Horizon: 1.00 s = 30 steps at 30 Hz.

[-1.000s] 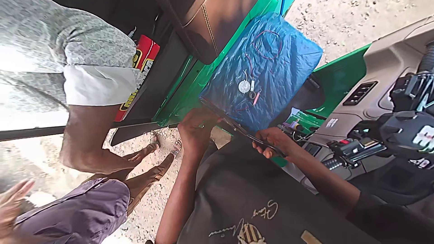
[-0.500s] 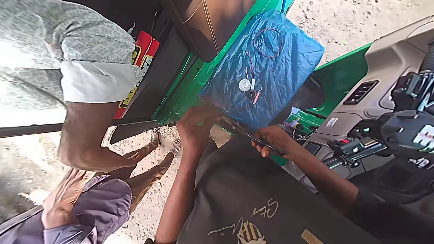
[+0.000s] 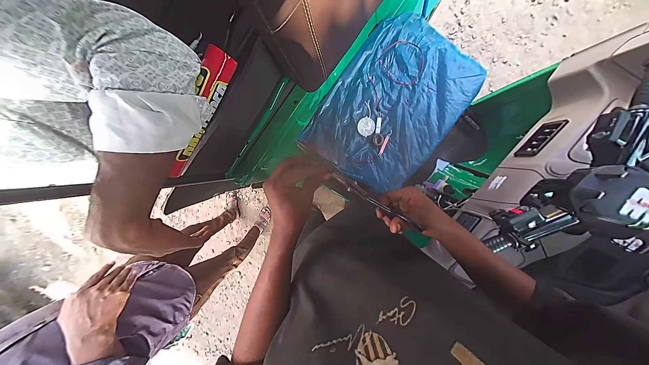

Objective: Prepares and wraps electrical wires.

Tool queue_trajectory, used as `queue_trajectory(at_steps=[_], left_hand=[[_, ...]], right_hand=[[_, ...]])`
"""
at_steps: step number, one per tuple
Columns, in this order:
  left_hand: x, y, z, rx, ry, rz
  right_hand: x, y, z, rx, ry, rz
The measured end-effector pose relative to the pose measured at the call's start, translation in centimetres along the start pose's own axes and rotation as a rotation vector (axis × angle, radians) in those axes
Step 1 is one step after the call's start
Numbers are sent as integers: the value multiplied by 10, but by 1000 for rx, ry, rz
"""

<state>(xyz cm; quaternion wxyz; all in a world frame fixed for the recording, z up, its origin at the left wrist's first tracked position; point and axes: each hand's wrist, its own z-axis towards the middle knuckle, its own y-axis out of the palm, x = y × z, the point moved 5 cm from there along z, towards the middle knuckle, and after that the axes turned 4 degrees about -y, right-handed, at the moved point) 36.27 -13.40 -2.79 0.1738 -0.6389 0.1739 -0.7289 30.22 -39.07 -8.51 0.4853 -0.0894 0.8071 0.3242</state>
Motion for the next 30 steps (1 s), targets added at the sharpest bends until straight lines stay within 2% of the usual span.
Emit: queue_trajectory(at_steps=[10, 14, 16, 18, 22, 26, 30], left_hand=[[-2, 2, 0, 2, -20, -67], [-4, 4, -2, 5, -40, -128], [-5, 4, -3, 13, -56, -181], [-7, 3, -5, 14, -68, -238], [-9, 2, -10, 21, -141, -358], [-10, 2, -16, 46, -268, -481], [-11, 4, -19, 47, -343, -504]], right_hand=[[3, 0, 1, 37, -27, 25], [7, -4, 3, 96, -141, 56], [16, -14, 6, 251, -202, 45], [31, -33, 11, 493, -181, -66], [70, -90, 16, 969, 83, -386], [111, -152, 20, 1185, 266, -644], [146, -189, 27, 1284, 457, -662]])
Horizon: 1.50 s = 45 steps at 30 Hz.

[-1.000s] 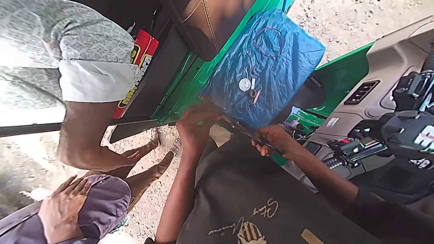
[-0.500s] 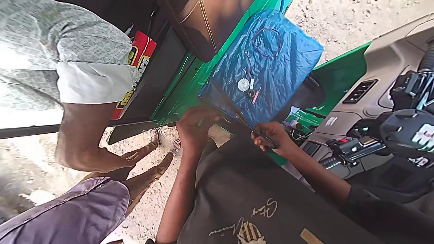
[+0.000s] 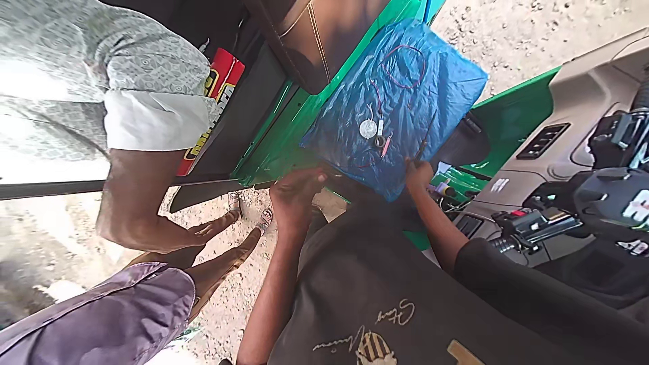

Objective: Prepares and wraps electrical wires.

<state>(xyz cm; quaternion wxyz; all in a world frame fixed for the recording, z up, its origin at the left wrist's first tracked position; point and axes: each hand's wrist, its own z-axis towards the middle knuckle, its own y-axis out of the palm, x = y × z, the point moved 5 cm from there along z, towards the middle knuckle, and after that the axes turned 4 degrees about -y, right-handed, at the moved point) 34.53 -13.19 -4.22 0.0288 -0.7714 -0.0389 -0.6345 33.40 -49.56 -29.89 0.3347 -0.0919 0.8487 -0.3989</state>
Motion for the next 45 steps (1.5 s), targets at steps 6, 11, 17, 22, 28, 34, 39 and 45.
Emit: queue_trajectory(at_steps=[6, 11, 17, 22, 28, 34, 39, 45], left_hand=[[1, -2, -2, 11, -92, -57], [6, -3, -4, 16, -127, -124], [14, -4, -7, 49, -54, -121], [19, -5, -12, 108, -19, -39], [28, -2, -17, 128, 109, 82], [38, -1, -24, 133, 147, 119], [43, -2, -27, 126, 153, 130], [44, -3, -29, 109, 115, 66]], right_hand=[[-4, 20, 7, -55, 33, -94], [-23, 12, 10, -237, -106, -241], [-56, 21, -9, -427, -378, -497], [-141, -19, -67, -413, -699, -63], [-246, -93, -176, -424, -1079, 773], [-276, -97, -213, -563, -1273, 733], [-281, -93, -221, -586, -1275, 686], [-281, -88, -223, -683, -1222, 786]])
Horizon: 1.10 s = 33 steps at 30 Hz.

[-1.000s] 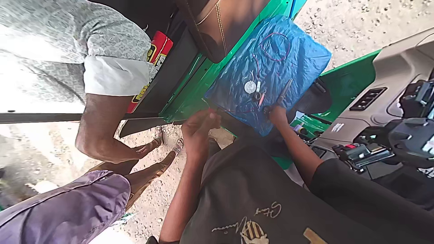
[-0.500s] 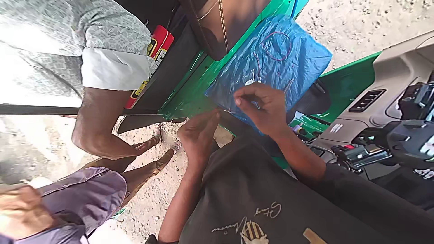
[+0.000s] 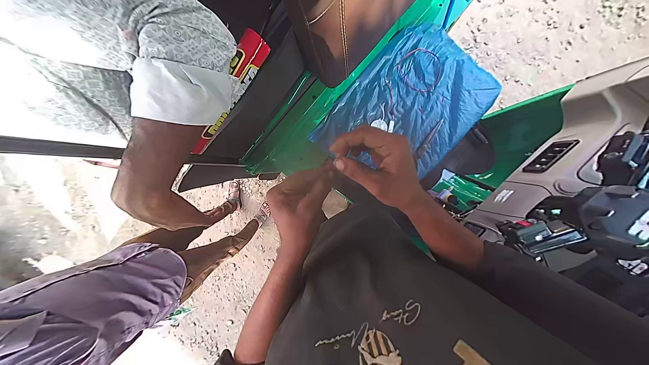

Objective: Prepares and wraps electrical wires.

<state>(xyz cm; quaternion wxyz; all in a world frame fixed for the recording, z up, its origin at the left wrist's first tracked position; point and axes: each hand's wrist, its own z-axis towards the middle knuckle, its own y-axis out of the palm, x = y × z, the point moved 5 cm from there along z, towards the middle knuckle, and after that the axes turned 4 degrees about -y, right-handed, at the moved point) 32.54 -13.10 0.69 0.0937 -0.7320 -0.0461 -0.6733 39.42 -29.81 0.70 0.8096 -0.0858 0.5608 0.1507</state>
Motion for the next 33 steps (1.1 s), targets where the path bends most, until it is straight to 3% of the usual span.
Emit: queue_trajectory(at_steps=[14, 21, 33], left_hand=[[-2, 1, -4, -68, -65, -40], [-11, 4, -3, -95, -158, -292], [-12, 7, -2, -120, -164, -319]], right_hand=[[7, 6, 2, -26, 89, 196], [17, 7, -6, 56, 263, 464], [17, 5, -8, 77, 262, 476]])
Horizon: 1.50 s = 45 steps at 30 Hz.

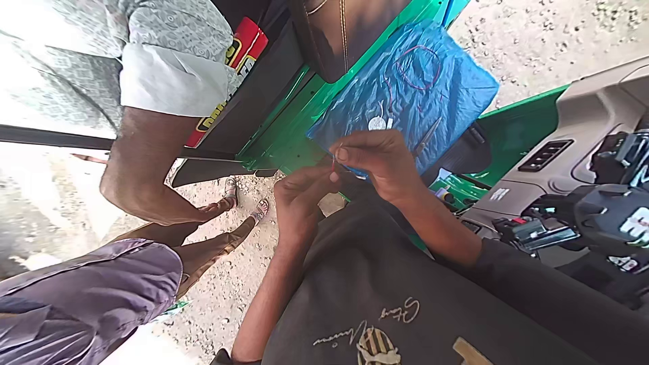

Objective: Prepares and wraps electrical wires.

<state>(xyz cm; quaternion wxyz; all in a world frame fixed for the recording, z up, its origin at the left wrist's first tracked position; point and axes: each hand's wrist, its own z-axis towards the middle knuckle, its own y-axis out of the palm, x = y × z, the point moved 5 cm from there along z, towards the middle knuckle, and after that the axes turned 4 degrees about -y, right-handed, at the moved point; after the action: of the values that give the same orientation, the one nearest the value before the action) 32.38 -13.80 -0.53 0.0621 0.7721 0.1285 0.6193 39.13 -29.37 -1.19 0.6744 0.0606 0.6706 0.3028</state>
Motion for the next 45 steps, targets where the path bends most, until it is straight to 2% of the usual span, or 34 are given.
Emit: queue_trajectory(at_steps=[6, 20, 37, 45], left_hand=[[2, 1, 1, 18, 21, 15], [6, -2, -2, 111, 176, 361], [5, -7, 2, 148, 147, 274], [7, -9, 1, 187, 244, 349]], right_hand=[[-1, -1, 1, 10, -17, -6], [-4, 3, 5, 15, -64, -104], [3, 0, 5, 44, -23, -91], [5, 1, -2, 58, -11, -149]])
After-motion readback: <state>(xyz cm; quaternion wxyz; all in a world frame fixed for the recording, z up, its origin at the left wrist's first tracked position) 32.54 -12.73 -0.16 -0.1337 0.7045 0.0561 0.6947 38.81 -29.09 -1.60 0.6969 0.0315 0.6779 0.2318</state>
